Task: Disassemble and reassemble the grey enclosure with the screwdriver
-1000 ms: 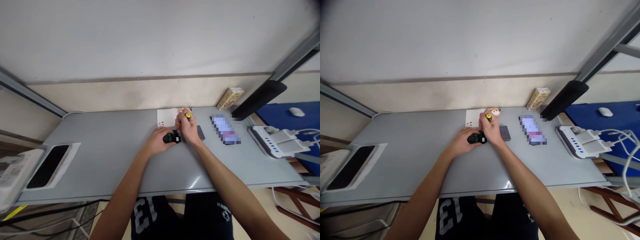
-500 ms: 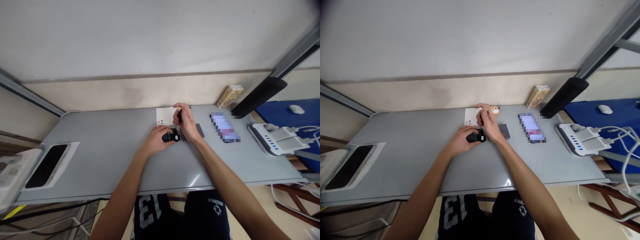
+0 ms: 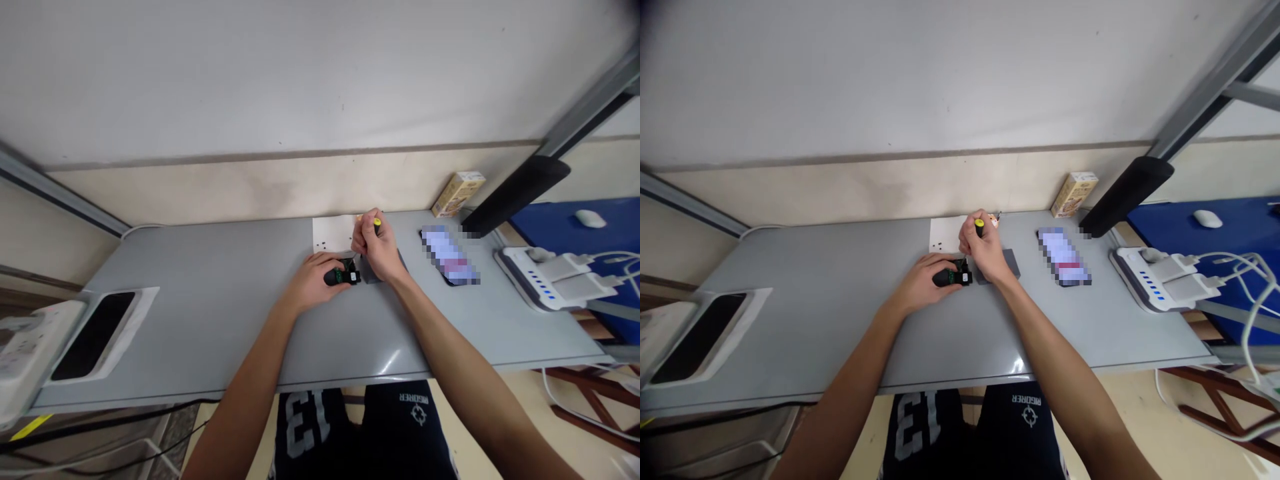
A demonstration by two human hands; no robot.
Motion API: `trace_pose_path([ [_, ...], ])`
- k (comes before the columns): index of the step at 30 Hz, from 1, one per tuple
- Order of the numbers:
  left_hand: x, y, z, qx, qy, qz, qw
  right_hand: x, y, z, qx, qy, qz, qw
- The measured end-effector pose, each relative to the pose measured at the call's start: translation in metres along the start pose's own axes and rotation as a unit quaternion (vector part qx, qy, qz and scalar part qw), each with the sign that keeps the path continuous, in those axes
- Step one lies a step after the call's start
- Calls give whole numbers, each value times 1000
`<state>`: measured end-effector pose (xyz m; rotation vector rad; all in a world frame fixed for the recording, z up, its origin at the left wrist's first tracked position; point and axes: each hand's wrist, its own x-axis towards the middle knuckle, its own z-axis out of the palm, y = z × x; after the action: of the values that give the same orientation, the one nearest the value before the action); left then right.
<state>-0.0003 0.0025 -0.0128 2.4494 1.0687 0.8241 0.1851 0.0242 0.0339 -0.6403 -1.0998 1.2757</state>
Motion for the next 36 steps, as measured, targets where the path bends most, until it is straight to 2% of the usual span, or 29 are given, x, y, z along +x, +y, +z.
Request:
trace_pose_path([
  [4, -1, -1, 2, -3, 9, 2, 1000, 0, -4, -2, 41, -27, 27, 998],
  [7, -1, -2, 2, -3, 8, 5, 1000, -1, -3, -6, 42, -30, 19, 998],
  [13, -1, -2, 2, -2, 3, -5, 1000, 0, 6, -5, -15, 16, -4, 1000],
  [21, -1, 1, 2, -6, 11, -2, 1000, 1, -10, -7, 34, -10, 48, 998],
  [25, -1, 1, 2, -3, 10, 5, 1000, 2, -4, -15, 13, -8, 32, 999],
  [30, -1, 1, 2, 5, 7, 6, 1000, 4, 7, -14, -22, 31, -18, 999],
  [36, -2, 2, 0, 2, 4, -4, 1000, 3, -3, -4, 46, 4, 33, 998],
])
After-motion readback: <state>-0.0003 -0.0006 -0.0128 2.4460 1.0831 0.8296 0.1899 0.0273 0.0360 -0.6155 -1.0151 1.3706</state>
